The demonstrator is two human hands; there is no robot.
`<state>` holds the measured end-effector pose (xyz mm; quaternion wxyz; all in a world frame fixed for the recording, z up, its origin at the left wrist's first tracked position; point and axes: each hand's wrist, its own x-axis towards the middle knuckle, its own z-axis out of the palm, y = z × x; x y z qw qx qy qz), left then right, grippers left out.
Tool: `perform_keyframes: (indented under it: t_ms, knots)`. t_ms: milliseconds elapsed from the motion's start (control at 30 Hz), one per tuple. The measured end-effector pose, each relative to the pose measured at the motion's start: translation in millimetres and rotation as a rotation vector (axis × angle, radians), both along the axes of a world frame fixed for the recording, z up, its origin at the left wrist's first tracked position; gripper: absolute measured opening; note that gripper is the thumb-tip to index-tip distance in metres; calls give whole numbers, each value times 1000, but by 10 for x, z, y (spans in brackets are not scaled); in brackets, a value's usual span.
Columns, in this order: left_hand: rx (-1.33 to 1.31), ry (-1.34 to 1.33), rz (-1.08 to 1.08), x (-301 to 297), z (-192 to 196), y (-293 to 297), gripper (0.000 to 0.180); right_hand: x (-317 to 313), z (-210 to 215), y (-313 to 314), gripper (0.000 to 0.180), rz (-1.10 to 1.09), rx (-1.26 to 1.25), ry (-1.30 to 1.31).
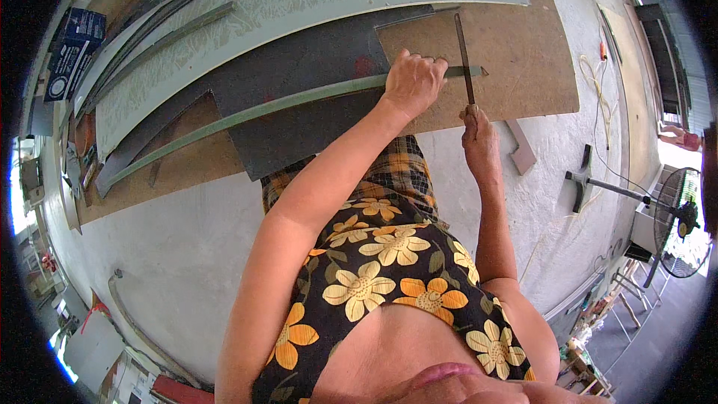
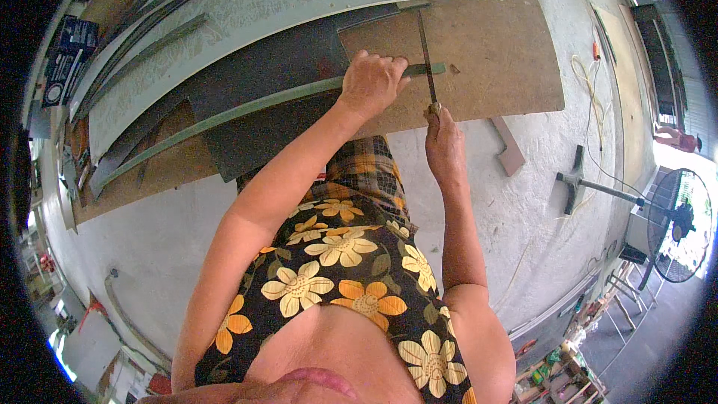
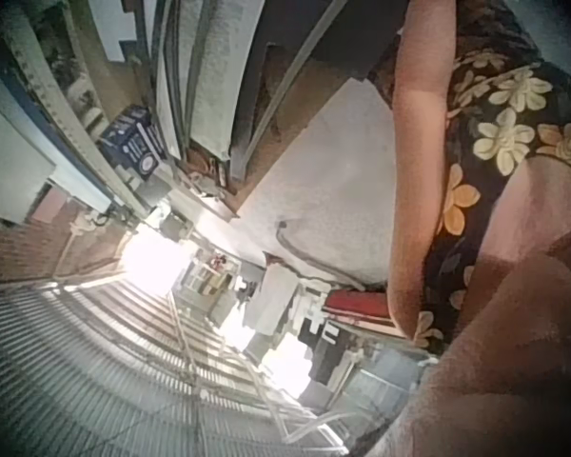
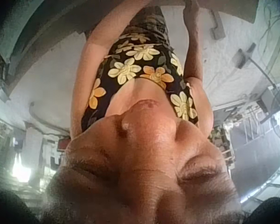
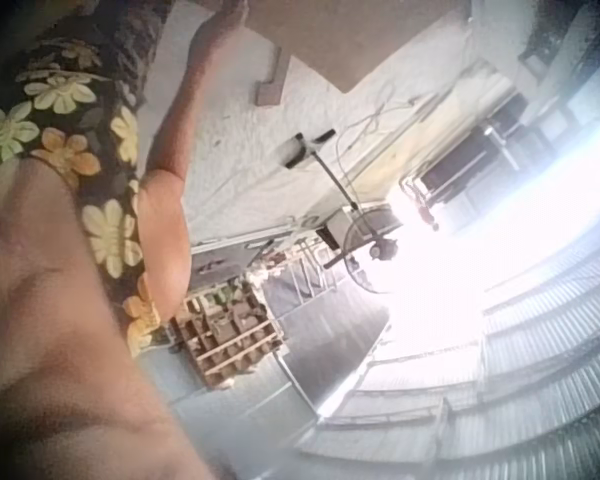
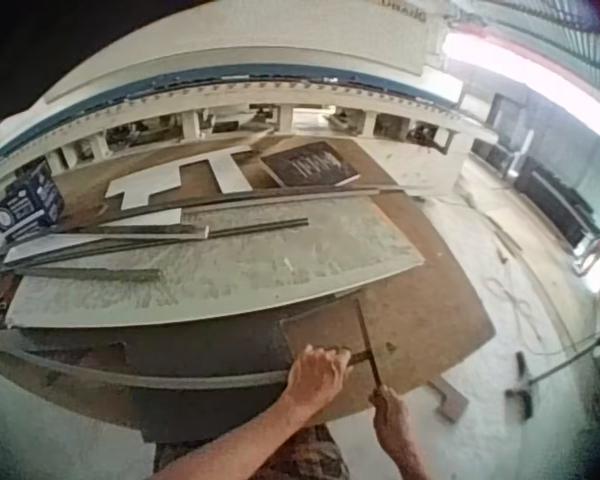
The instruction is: Marking, measuring, and sawing wood components for furniture assembly in a workshop environment.
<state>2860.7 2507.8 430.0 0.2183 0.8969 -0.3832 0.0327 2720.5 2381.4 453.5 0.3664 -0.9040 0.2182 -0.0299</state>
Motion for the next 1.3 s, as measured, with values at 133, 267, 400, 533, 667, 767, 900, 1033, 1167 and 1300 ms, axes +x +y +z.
perform_keyframes:
  t_ms: [133, 267, 400, 533, 667, 767, 900, 1033, 1167, 1300]
  knots:
    - [-26, -37, 10, -21, -42, 16, 21, 46, 71, 20, 23, 15, 26, 46]
    - [4, -1, 10, -25, 8, 7, 19, 205, 92, -19, 21, -16, 80, 149]
    - [-26, -14, 12, -18, -20, -6, 20, 445, -1, -95, 18, 25, -1, 53]
    - [-23, -23, 19, -34, 11, -1, 18, 370, -4, -44, 19, 5, 28, 38]
    - [-11, -22, 24, -36, 35, 11, 16, 20, -248, -87, 31, 89, -69, -186]
    - [0, 10, 26, -25, 53, 36, 17, -35, -160, -60, 33, 36, 30, -23]
    - [-78, -31, 11, -22, -40, -8, 19, 315, -201, -158, 35, 65, -37, -62]
    - [-17, 2, 6, -16, -8, -29, 19, 287, -204, -144, 36, 34, -5, -50]
    - [4, 13, 9, -21, -23, 6, 20, -65, -82, -46, 22, -13, 128, 81]
    - [8, -28, 6, -15, -20, 22, 20, 21, 14, -26, 19, 11, 80, 120]
